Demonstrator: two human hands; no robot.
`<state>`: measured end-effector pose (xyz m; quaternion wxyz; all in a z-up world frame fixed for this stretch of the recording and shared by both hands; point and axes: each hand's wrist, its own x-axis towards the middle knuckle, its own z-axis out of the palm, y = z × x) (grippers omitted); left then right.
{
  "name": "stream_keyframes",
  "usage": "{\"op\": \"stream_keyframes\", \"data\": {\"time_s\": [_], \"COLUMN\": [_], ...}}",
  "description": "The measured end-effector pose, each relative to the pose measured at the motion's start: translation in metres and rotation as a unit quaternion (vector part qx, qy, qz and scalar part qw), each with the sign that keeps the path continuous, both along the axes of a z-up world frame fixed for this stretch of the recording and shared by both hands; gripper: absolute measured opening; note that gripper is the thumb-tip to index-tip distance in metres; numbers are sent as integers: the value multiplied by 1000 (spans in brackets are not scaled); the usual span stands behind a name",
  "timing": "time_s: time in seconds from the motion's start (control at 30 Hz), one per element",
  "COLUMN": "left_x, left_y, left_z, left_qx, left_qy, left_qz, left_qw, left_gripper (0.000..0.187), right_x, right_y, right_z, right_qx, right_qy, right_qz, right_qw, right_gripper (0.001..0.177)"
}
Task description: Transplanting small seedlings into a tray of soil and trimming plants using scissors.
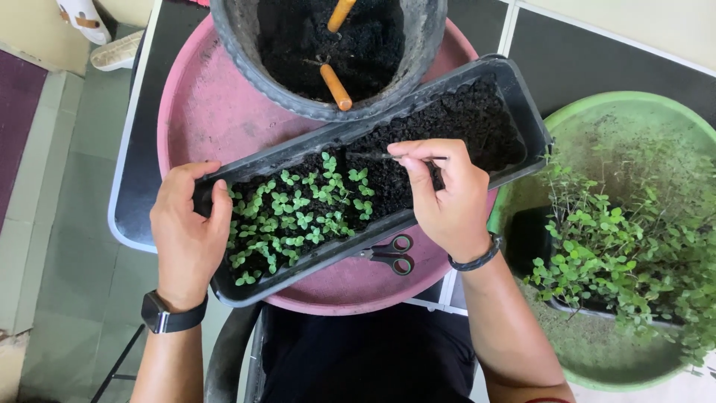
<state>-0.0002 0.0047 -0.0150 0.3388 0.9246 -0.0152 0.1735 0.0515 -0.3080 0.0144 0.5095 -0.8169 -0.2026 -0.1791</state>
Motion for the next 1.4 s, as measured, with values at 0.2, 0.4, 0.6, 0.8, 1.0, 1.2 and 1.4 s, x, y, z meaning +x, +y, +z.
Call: {"op": "stream_keyframes", "data": {"time_s": [0.2,0.4,0.6,0.8,1.0,1.2,1.4], "left_x": [0,0,-1,-1,-1,0,0], "left_y": [2,0,-1,-1,-3,-2,-2], "left_z": [-3,1,1,4,6,7,8], "left_qx": [-9,-20,-34,-49,-68,-85,-100], "left_qy": [12,14,12,18,23,27,38], "left_qz": [-7,-2,7,-8,7,-1,-1], "left_qw": [1000,1000,999,999,997,996,994], "left_gripper": [19,19,19,17,17,16,16], "right_x": [10,15,17,16,20,22,22], "right_y": [-5,0,-3,9,10,10,10], "right_z": [-7,-1,7,4,11,7,6], "right_qx": [-28,-46,-85,-73,-47,-58,-81], "right_qy": [15,29,33,29,55,49,44], "right_qz": [43,42,16,10,11,9,11], "right_qw": [999,998,996,997,997,997,996], "right_gripper": [8,7,5,5,7,7,7]}}
